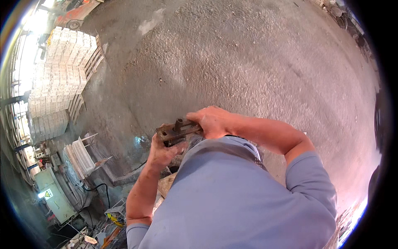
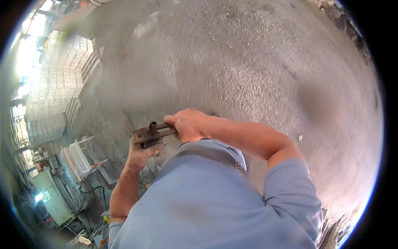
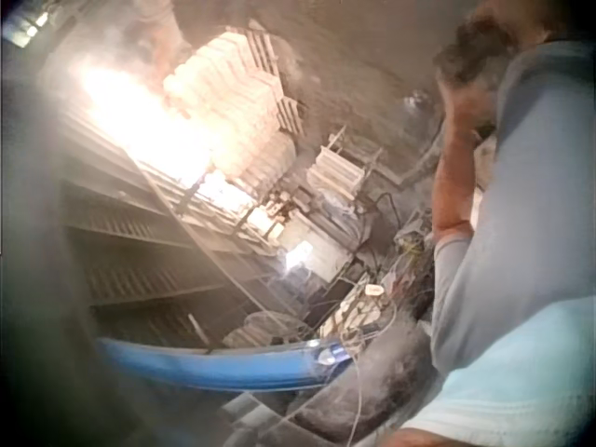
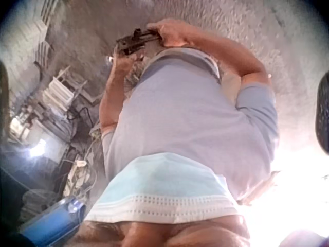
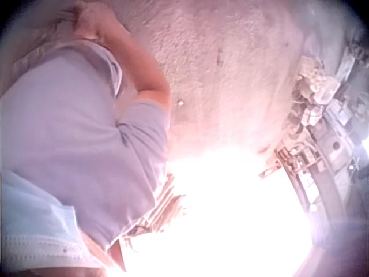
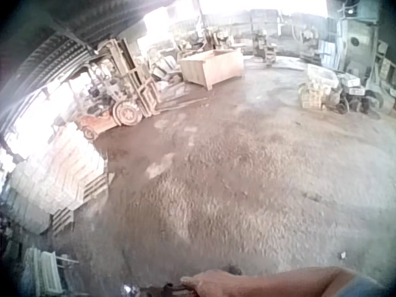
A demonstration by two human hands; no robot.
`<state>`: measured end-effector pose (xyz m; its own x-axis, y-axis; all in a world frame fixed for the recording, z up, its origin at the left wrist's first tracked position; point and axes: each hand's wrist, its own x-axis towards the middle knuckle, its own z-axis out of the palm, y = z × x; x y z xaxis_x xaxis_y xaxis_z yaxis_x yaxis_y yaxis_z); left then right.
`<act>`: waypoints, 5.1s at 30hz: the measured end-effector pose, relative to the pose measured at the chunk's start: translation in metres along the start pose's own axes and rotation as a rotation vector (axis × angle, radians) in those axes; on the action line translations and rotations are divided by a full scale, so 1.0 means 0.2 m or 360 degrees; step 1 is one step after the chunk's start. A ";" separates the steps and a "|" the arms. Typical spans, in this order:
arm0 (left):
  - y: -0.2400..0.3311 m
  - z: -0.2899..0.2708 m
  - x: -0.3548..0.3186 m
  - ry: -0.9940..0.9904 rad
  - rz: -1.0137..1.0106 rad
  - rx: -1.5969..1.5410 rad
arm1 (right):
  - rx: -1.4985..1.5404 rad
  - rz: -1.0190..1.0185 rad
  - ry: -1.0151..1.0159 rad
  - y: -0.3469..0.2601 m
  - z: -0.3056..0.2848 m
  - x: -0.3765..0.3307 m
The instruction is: The person welds a metal rod to a cylindrical metal part on the floor, then moves to a sink to rinse the part and returns to a workbench to inspect and adjust it with a wrench.
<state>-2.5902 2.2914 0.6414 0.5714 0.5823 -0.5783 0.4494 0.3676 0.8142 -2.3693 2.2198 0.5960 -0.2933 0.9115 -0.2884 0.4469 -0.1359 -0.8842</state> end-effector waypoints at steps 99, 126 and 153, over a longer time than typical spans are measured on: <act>-0.02 -0.02 0.12 0.0383 0.0961 0.0378 | 0.0197 0.0029 0.0162 -0.11 -0.02 -0.03; -0.13 0.01 0.01 0.0015 0.0599 -0.1185 | 0.0215 -0.0172 0.0170 -0.05 -0.11 -0.04; -0.13 0.08 -0.02 0.0047 0.0696 -0.1143 | 0.0035 -0.0348 0.0313 -0.11 -0.07 0.00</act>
<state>-2.5935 2.2667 0.6215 0.5695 0.7947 -0.2099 -0.3602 0.4708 0.8053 -2.3661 2.2280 0.6205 -0.2105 0.9775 -0.0153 0.3722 0.0657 -0.9258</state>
